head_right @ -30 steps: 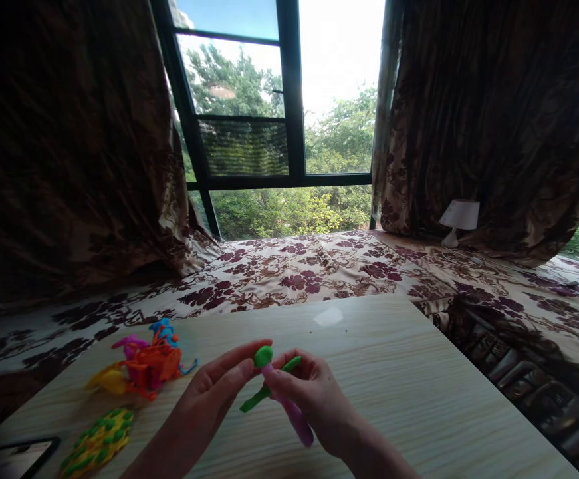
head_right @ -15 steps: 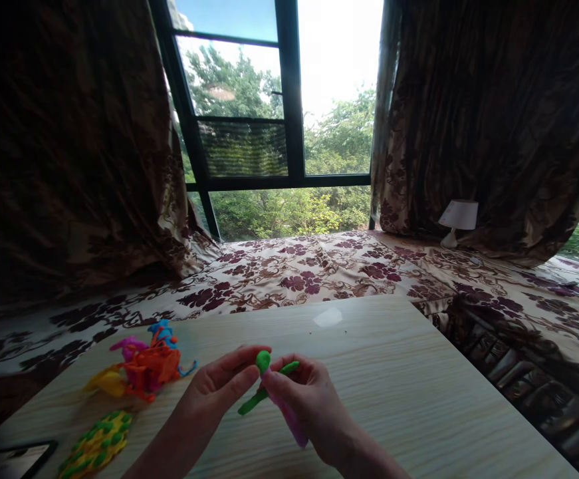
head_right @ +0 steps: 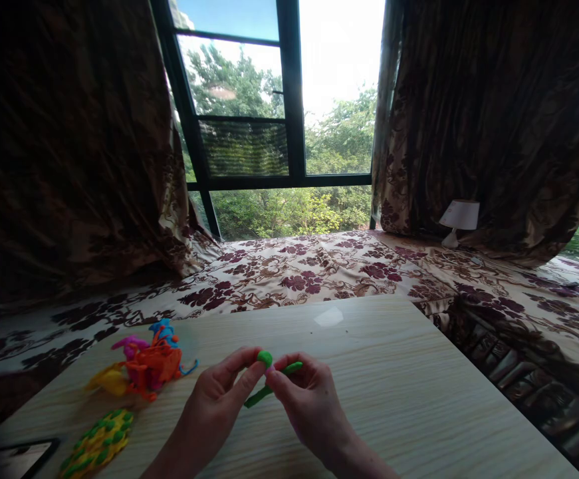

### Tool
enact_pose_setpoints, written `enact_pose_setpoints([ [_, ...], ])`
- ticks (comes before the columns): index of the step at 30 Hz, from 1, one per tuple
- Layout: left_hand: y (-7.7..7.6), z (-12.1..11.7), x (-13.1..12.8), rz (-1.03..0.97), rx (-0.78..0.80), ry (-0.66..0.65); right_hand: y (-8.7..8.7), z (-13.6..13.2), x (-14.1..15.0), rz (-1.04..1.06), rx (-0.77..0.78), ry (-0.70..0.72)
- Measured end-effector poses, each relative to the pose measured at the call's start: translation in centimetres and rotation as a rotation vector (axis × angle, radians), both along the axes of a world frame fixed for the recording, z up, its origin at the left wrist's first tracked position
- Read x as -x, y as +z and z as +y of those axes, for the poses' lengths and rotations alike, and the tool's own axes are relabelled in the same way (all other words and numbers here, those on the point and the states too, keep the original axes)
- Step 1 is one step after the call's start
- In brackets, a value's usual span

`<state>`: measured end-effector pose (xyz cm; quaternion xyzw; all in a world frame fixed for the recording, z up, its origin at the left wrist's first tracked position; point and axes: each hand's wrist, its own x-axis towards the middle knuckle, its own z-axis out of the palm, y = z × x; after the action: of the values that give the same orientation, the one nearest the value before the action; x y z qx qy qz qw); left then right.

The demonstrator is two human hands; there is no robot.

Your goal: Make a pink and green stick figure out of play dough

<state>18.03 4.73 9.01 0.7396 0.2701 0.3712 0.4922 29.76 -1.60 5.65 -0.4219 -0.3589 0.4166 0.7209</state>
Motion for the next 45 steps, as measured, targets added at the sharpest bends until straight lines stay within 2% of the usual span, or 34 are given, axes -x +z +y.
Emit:
enact_pose_setpoints([
  [4, 0.0, -0.1, -0.2, 0.012, -0.052, 0.042, 0.1, 0.0, 0.0, 0.009, 0.002, 0.004],
  [12, -0.1, -0.2, -0.7, -0.067, 0.083, -0.041, 0.4, 0.0, -0.6, -0.037, -0.007, -0.058],
  [20, -0.6, 0.0, -0.6, -0.054, 0.034, 0.024, 0.3, -0.5, -0.7, -0.295, 0.001, -0.041],
  [23, -0.4, 0.0, -0.5, -0.042, 0.014, 0.046, 0.3, -0.6, -0.8, -0.334, 0.003, -0.028],
  [27, -0.2, -0.1, -0.5, -0.021, -0.012, 0.009, 0.0, -0.5, -0.7, -0.341, -0.022, 0.02],
  [29, -0.1, 0.0, -0.4, -0.035, 0.051, 0.008, 0.0, -0.4, -0.8, -0.306, -0.018, 0.028],
  [32, 0.1, 0.3, -0.3, -0.064, 0.267, 0.008, 0.1, -0.2, -1.3, -0.228, -0.01, -0.015],
  [34, 0.2, 0.3, -0.4, -0.09, 0.392, -0.089, 0.4, -0.2, -1.6, -0.166, -0.027, -0.036],
  [37, -0.1, 0.1, -0.7, -0.153, 0.488, -0.242, 0.8, -0.3, -1.9, -0.055, -0.033, 0.02],
  [42, -1.0, -0.4, -1.4, -0.256, 0.615, -0.21, 0.9, -0.4, -1.7, -0.01, -0.021, 0.083],
  [45, -1.0, -0.6, -1.3, -0.241, 0.618, -0.194, 1.4, -0.5, -2.0, -0.059, -0.001, 0.082],
])
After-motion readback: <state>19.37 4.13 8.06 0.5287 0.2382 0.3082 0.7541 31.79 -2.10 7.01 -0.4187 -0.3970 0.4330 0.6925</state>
